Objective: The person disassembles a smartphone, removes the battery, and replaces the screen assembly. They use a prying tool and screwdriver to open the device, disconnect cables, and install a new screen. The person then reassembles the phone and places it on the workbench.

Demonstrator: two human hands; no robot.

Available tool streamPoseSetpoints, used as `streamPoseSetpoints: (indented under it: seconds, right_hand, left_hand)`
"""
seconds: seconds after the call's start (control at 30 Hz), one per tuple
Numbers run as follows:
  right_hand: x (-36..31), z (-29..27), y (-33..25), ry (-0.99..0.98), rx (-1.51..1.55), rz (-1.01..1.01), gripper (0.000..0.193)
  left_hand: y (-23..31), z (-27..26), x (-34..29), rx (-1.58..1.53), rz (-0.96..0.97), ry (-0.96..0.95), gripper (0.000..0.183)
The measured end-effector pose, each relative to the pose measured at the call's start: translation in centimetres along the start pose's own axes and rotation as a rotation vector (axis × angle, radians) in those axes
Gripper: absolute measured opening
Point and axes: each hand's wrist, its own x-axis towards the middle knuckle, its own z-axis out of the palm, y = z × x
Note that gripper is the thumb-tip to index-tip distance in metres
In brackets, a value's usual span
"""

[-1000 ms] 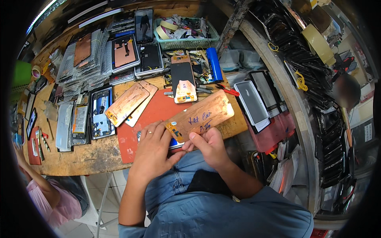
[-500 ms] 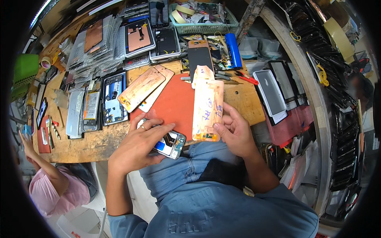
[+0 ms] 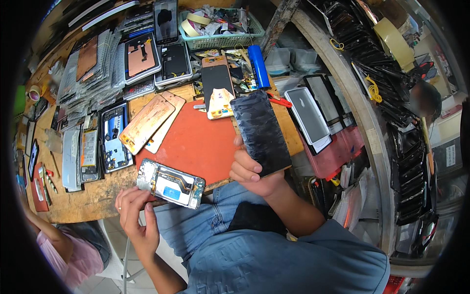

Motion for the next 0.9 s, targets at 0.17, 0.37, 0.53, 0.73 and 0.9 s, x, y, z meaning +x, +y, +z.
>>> streamPoseSetpoints:
  seconds: [0.17,0.37,0.53,0.73,0.9]
  right_hand:
    - [-0.1,0.5,0.3,-0.013,-0.032,0.069,0.07]
    - [0.0,0.4,1.0,-0.101,-0.061,0.102,0.072]
    - [0.2,1.3,0.7,-0.141,-0.096,0.127,0.071]
    - [-0.4,1.3,0.7,-0.109,-0.168,0.151,0.064]
    - [-0.2,1.2,0.9,-0.099,-0.148,0.15,0.061]
  left_hand:
    - [-1.2,-1.4,-1.6,-0.033,-0.092,0.047,0.015]
    - [-1.4,-1.3,-1.4,-0.108,-0.147,0.107,0.014]
    - [-1.5,-1.0,-1.4,-0.148,-0.17,0.143,0.014]
    - [-1.4,-0.4,-1.5,-0.145,-0.134,0.141,0.013]
    - [-1.8,-0.8,-2.0,-0.173,-0.212,0.19,0.014]
